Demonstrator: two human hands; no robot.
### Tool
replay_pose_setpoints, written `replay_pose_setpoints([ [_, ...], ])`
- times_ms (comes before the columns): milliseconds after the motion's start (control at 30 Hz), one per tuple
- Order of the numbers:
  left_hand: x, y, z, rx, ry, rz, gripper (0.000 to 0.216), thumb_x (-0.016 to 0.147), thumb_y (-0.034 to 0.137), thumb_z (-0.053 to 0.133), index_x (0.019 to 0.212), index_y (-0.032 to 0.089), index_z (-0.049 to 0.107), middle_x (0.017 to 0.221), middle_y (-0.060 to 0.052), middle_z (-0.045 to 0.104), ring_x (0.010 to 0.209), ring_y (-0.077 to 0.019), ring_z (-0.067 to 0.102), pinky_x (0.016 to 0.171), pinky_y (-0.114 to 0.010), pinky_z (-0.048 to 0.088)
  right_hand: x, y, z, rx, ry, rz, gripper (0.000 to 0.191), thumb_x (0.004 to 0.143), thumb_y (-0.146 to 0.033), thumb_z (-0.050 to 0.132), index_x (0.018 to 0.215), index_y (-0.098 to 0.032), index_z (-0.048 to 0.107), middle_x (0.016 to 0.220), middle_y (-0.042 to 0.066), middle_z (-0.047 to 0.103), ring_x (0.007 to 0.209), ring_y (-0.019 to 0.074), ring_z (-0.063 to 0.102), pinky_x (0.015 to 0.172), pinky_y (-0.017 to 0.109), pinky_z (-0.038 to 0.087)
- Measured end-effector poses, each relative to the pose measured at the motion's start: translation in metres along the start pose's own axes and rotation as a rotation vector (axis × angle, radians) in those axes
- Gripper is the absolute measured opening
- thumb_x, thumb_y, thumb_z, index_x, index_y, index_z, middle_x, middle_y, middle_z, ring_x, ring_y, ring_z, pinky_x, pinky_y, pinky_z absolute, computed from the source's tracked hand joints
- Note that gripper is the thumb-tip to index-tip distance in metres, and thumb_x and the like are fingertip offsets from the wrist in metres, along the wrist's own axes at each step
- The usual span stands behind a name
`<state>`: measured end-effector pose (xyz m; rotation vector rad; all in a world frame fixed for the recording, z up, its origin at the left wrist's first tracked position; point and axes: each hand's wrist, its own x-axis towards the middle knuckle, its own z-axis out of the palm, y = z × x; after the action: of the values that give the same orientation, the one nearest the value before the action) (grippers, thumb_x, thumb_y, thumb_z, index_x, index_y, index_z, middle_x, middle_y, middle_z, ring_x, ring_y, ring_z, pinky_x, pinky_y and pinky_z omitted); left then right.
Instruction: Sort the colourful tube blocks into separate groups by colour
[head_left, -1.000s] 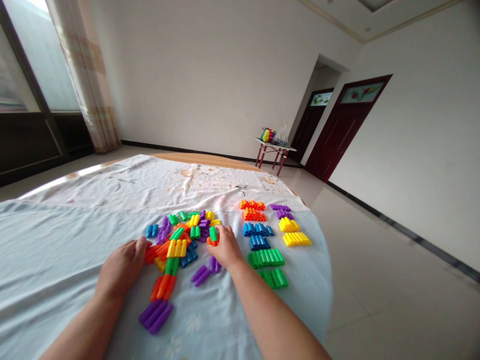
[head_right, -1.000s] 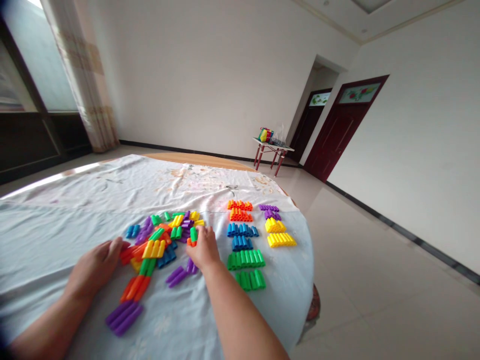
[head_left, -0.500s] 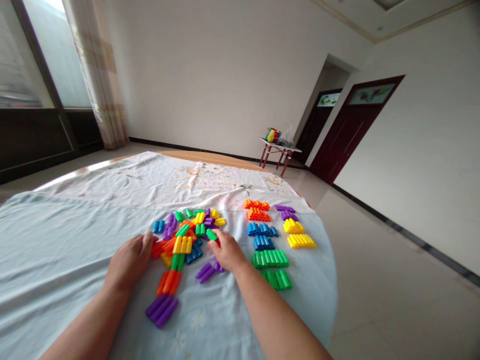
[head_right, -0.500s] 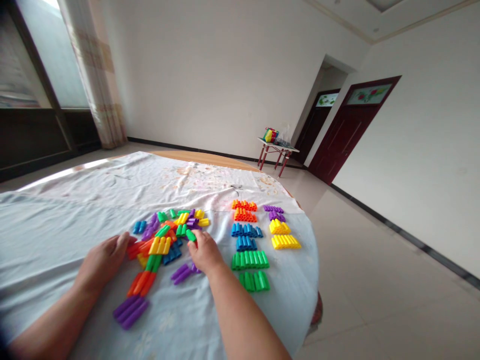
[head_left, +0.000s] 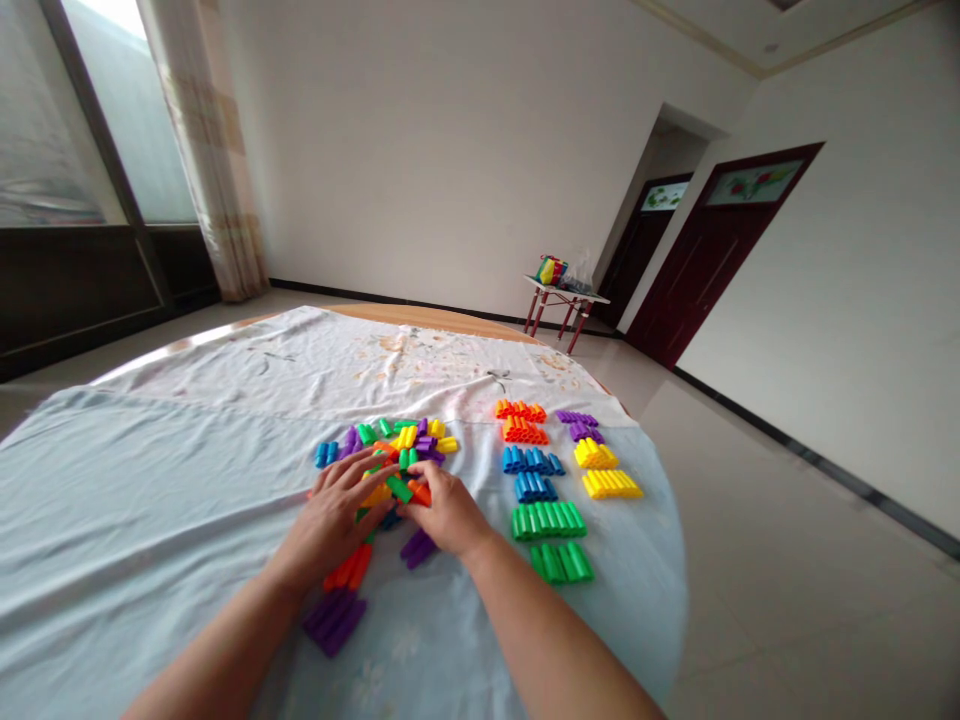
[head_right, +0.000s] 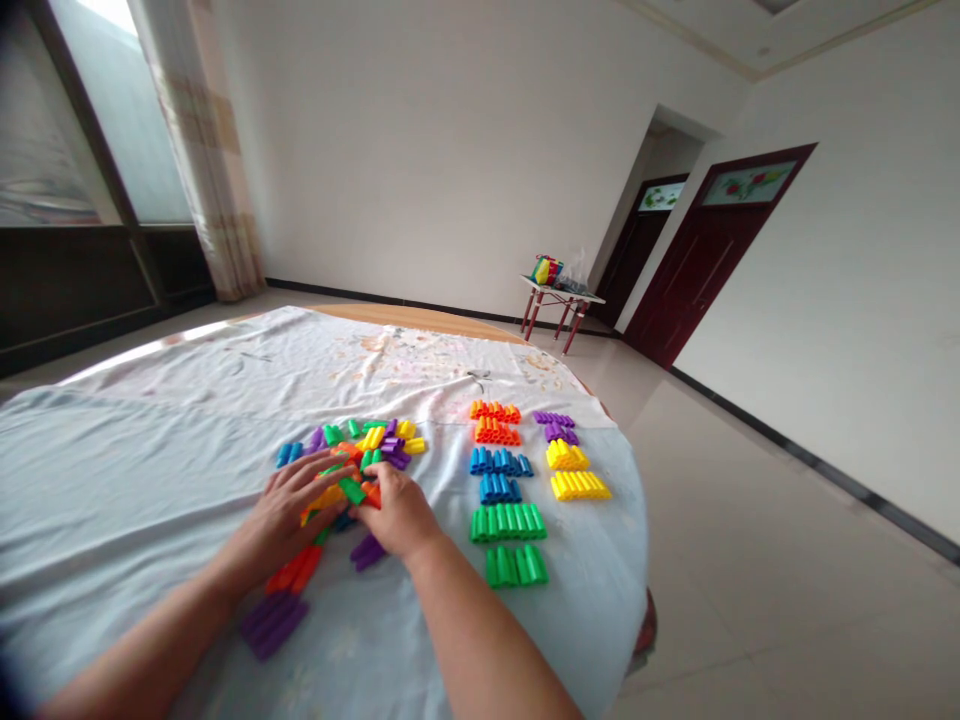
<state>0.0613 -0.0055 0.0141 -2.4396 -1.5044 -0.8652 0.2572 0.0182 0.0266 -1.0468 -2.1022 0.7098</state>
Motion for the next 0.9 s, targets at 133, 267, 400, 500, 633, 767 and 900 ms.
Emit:
replay_pose_setpoints([
  [133, 0.002, 0.004, 0.001, -0.019, -0.026, 0.013, 0.04, 0.082, 0.043, 0.048, 0.121, 0.033, 0.053, 0.125, -0.005, 0.056, 0.119, -0.024, 0.044, 0.096, -0.042, 0.038, -0.005, 0.0, -0.001, 0.061, -0.007, 0.032, 0.044, 0.067, -0.023, 0.072, 0.107, -0.02, 0.054, 0.099, 0.004, 0.065, 0.092, 0.0196, 0.062, 0.08, 0.03, 0.048],
  [267, 0.003, 0.003, 0.001, -0.042, -0.046, 0.039, 0.036, 0.082, 0.044, 0.049, 0.115, 0.033, 0.057, 0.12, -0.003, 0.059, 0.116, -0.0225, 0.047, 0.096, -0.041, 0.037, -0.01, -0.002, -0.005, 0.06, 0.002, 0.068, 0.041, 0.067, -0.023, 0.072, 0.104, -0.021, 0.056, 0.096, 0.003, 0.066, 0.089, 0.0186, 0.062, 0.077, 0.028, 0.047],
  [400, 0.0, -0.004, 0.001, -0.039, -0.042, 0.02, 0.034, 0.081, 0.044, 0.049, 0.111, 0.032, 0.06, 0.117, -0.003, 0.061, 0.115, -0.0226, 0.048, 0.096, -0.041, 0.037, -0.013, 0.001, -0.016, 0.033, 0.01, 0.074, 0.027, 0.069, -0.023, 0.07, 0.094, -0.021, 0.061, 0.089, 0.0, 0.066, 0.082, 0.0158, 0.061, 0.074, 0.025, 0.046],
  [500, -0.001, -0.011, 0.0, -0.03, -0.008, -0.035, 0.036, 0.08, 0.048, 0.049, 0.109, 0.03, 0.061, 0.116, -0.004, 0.062, 0.112, -0.0229, 0.051, 0.095, -0.041, 0.039, -0.015, 0.006, -0.025, 0.012, 0.041, 0.116, 0.023, 0.071, -0.028, 0.069, 0.092, -0.021, 0.062, 0.085, 0.0, 0.067, 0.079, 0.015, 0.061, 0.072, 0.024, 0.045],
  [633, 0.0, -0.01, 0.005, -0.042, -0.034, -0.022, 0.036, 0.079, 0.051, 0.049, 0.105, 0.032, 0.064, 0.116, -0.004, 0.062, 0.112, -0.0232, 0.05, 0.095, -0.04, 0.039, -0.017, 0.011, -0.028, -0.019, 0.036, 0.158, 0.026, 0.076, -0.035, 0.065, 0.098, -0.021, 0.063, 0.089, 0.002, 0.067, 0.081, 0.0153, 0.062, 0.073, 0.023, 0.045],
  [767, 0.001, -0.009, 0.013, -0.026, -0.056, -0.003, 0.035, 0.079, 0.051, 0.048, 0.106, 0.035, 0.064, 0.118, -0.001, 0.061, 0.114, -0.0229, 0.049, 0.095, -0.039, 0.04, -0.015, 0.015, -0.023, -0.165, 0.038, 0.134, 0.032, 0.076, -0.039, 0.065, 0.101, -0.018, 0.064, 0.096, 0.007, 0.066, 0.093, 0.0189, 0.06, 0.083, 0.027, 0.044],
  [900, -0.001, -0.016, 0.01, -0.028, -0.002, -0.097, 0.036, 0.08, 0.051, 0.046, 0.106, 0.032, 0.063, 0.116, -0.003, 0.061, 0.111, -0.0241, 0.051, 0.093, -0.042, 0.04, -0.015, 0.016, -0.024, -0.22, 0.037, 0.084, 0.04, 0.074, -0.044, 0.065, 0.107, -0.02, 0.062, 0.098, 0.006, 0.066, 0.097, 0.0196, 0.058, 0.088, 0.029, 0.042],
])
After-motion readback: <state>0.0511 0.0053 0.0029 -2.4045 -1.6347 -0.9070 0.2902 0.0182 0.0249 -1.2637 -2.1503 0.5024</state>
